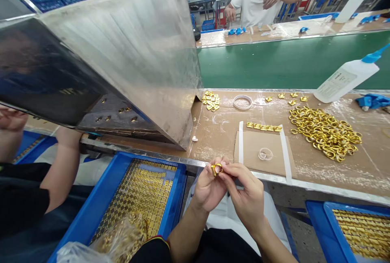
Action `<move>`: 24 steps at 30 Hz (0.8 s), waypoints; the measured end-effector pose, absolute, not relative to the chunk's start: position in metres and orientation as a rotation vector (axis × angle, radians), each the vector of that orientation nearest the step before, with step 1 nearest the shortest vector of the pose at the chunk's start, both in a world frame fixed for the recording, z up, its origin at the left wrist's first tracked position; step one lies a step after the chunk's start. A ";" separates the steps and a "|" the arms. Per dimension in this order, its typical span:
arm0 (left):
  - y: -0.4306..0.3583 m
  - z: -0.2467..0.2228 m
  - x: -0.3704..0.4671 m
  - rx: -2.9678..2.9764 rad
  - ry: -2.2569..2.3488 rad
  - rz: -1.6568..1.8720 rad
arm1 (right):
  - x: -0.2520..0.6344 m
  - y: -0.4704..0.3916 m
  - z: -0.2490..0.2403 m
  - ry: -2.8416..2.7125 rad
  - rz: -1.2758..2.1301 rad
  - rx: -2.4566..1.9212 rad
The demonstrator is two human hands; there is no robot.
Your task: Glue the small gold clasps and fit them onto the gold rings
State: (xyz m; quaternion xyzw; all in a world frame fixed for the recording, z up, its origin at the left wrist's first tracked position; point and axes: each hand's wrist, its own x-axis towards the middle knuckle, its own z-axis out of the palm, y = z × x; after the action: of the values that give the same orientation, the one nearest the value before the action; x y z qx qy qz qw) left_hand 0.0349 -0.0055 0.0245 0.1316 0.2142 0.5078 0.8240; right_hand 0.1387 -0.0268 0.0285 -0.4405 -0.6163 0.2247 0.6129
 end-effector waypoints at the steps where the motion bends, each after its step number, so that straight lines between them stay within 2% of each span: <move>1: -0.005 0.025 0.036 0.265 0.463 1.084 | 0.138 -0.026 0.028 -1.414 0.499 -1.016; 16: -0.003 0.024 0.042 0.189 0.465 1.130 | 0.129 -0.024 0.021 -1.360 0.410 -1.060; 24: -0.004 0.021 0.033 0.237 0.509 1.139 | 0.132 -0.021 0.020 -1.349 0.585 -1.018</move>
State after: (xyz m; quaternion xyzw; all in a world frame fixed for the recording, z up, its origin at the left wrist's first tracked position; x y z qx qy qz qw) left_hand 0.0328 -0.0041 0.0209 0.1106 0.2379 0.5318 0.8052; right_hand 0.1316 -0.0208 0.0202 -0.4437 -0.5881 0.2549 0.6263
